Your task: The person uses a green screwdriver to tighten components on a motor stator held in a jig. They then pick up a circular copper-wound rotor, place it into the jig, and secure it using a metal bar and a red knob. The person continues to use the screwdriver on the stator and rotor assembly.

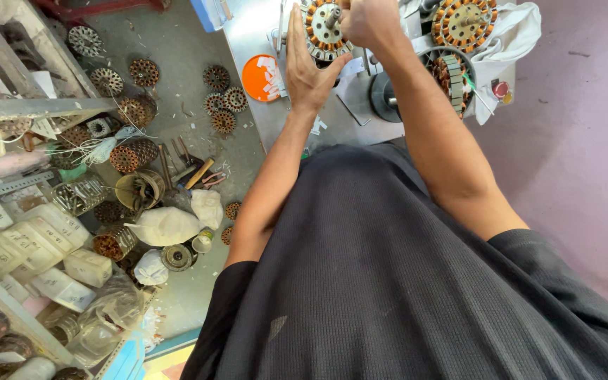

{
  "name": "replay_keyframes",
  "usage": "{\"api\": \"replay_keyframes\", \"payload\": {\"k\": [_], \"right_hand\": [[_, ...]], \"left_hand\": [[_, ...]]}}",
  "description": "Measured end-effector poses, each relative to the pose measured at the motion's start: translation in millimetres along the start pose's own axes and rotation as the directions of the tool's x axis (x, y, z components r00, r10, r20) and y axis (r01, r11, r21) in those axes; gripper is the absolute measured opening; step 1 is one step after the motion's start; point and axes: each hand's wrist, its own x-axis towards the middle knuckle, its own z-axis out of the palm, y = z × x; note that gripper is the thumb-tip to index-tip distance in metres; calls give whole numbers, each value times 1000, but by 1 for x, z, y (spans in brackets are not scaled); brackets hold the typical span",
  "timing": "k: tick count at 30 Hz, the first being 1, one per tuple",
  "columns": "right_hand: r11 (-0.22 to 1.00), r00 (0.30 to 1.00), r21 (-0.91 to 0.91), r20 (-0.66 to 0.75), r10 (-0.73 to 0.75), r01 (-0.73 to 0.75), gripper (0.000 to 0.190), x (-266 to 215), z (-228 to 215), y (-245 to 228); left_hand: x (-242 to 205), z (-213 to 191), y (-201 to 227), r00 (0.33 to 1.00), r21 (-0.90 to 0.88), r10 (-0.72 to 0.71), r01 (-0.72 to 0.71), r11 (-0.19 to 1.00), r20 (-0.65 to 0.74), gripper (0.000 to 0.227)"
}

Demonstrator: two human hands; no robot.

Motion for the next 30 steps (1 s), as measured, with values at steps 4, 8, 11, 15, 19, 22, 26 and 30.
{"api": "replay_keyframes", "payload": {"k": [4,8,11,15,19,22,26,30], "right_hand": [[993,991,-2,-62,117,-117,9,-16,-16,-40],[957,937,132,-209,282,-259,7,-24,-26,-84],[918,907,229,-202,369,-322,12,-31,-32,-96],[809,882,495,-161,444,-317,40,-54,-39,-114],[794,928,510,20,373,-330,38,-116,-56,-139],[887,945,334,183,269,-318,37,-149,-57,-122],[932,860,19,392,327,-363,35,-178,-25,-79],[917,837,-67,387,387,-393,25,-188,5,-58]], "left_hand": [[0,3,-4,1000,16,-19,18,1000,15,110],[-4,10,-8,1000,-9,0,0,1000,17,106],[-9,11,-13,1000,5,2,-2,1000,22,102],[-10,12,-13,999,77,26,-28,997,26,97],[-24,-1,5,997,86,70,-72,994,23,104],[-56,-6,14,996,95,-91,91,991,5,90],[-91,5,-8,912,57,-391,387,920,123,54],[-105,23,-35,839,71,-480,479,875,254,40]]}}
